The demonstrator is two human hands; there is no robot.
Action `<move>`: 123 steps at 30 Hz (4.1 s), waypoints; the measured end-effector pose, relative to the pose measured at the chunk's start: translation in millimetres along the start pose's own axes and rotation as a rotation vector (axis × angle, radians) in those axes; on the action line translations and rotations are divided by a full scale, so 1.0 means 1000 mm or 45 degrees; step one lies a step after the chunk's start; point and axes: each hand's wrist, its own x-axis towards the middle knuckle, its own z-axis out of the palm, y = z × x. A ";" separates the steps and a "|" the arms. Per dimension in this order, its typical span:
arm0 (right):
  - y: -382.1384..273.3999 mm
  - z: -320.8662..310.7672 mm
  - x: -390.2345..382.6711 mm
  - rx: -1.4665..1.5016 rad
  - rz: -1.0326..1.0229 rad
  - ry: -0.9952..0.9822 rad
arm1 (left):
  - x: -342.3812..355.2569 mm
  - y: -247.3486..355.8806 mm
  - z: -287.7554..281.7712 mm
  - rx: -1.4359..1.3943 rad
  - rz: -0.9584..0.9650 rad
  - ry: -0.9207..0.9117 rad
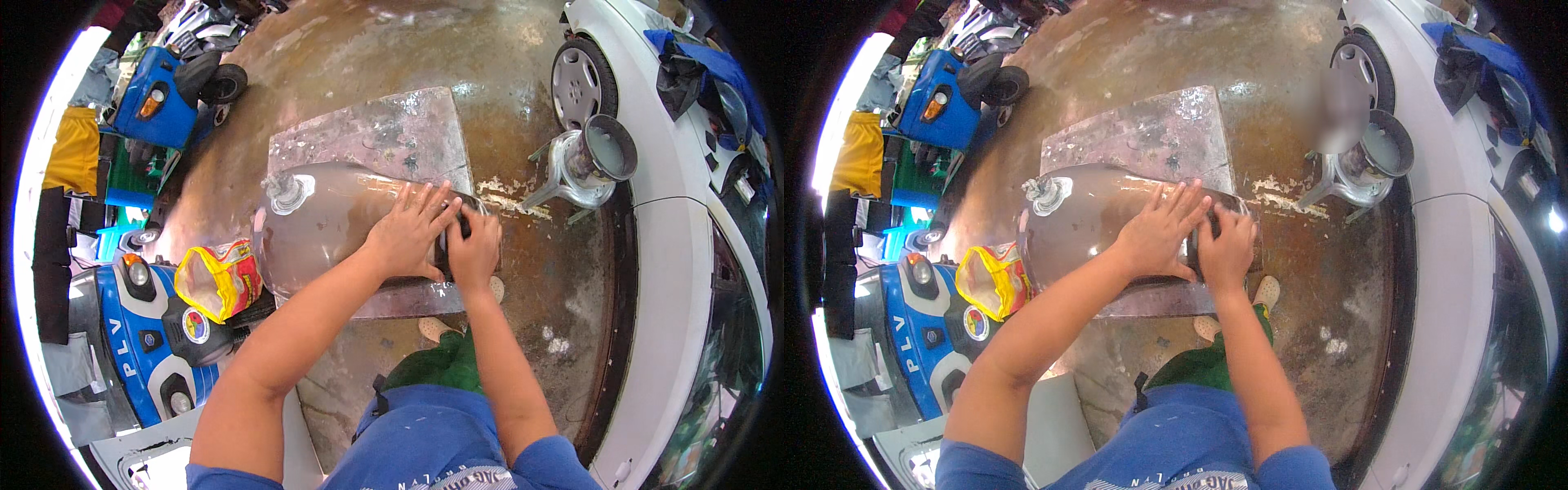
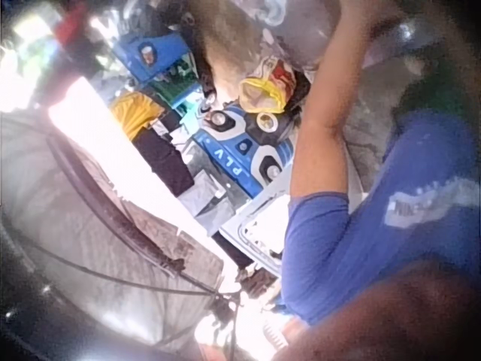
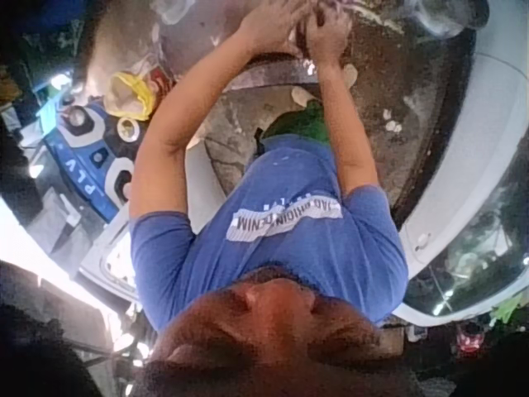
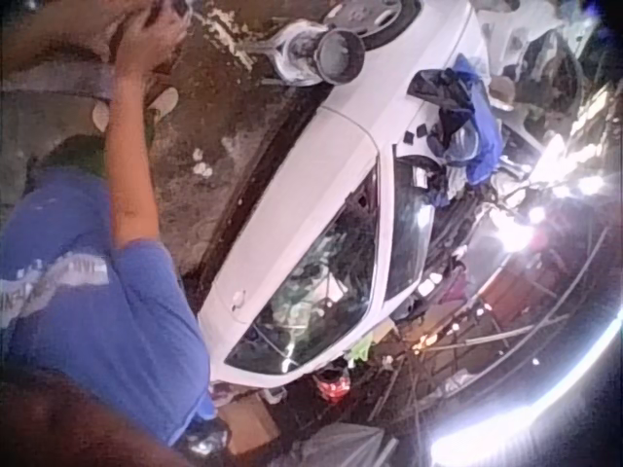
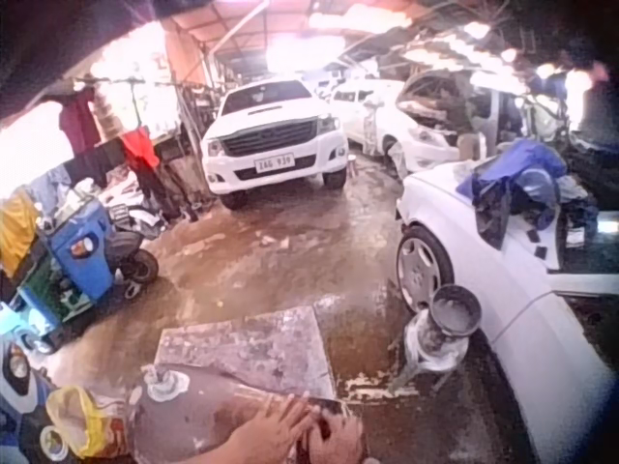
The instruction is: The person sands a brown car part on a metal stand using a sanding block. They repeatedly dip the sanding block into a bucket of water and continue sanding the surface of the part.
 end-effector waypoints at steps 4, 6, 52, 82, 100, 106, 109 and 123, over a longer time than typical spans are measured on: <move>0.010 -0.004 0.018 0.036 -0.016 0.020 | 0.003 0.005 -0.002 0.006 0.014 0.022; 0.029 0.003 0.056 0.063 0.118 0.053 | 0.011 0.008 -0.002 0.024 0.026 0.020; 0.031 -0.018 -0.047 0.385 0.086 -0.141 | 0.006 0.004 0.005 0.118 -0.011 -0.068; 0.041 -0.008 -0.030 0.418 0.092 -0.095 | 0.007 0.002 0.008 0.082 -0.019 -0.033; 0.067 -0.003 0.020 0.424 0.139 -0.081 | 0.016 0.007 0.003 0.111 0.040 -0.031; 0.033 -0.024 -0.043 0.425 -0.029 -0.106 | 0.006 0.006 0.000 0.084 0.018 -0.033; 0.047 -0.006 0.017 0.413 -0.076 -0.051 | 0.019 0.011 -0.001 0.088 0.037 -0.011; 0.041 -0.008 0.024 0.364 -0.154 -0.118 | 0.015 0.008 0.003 0.092 0.036 0.013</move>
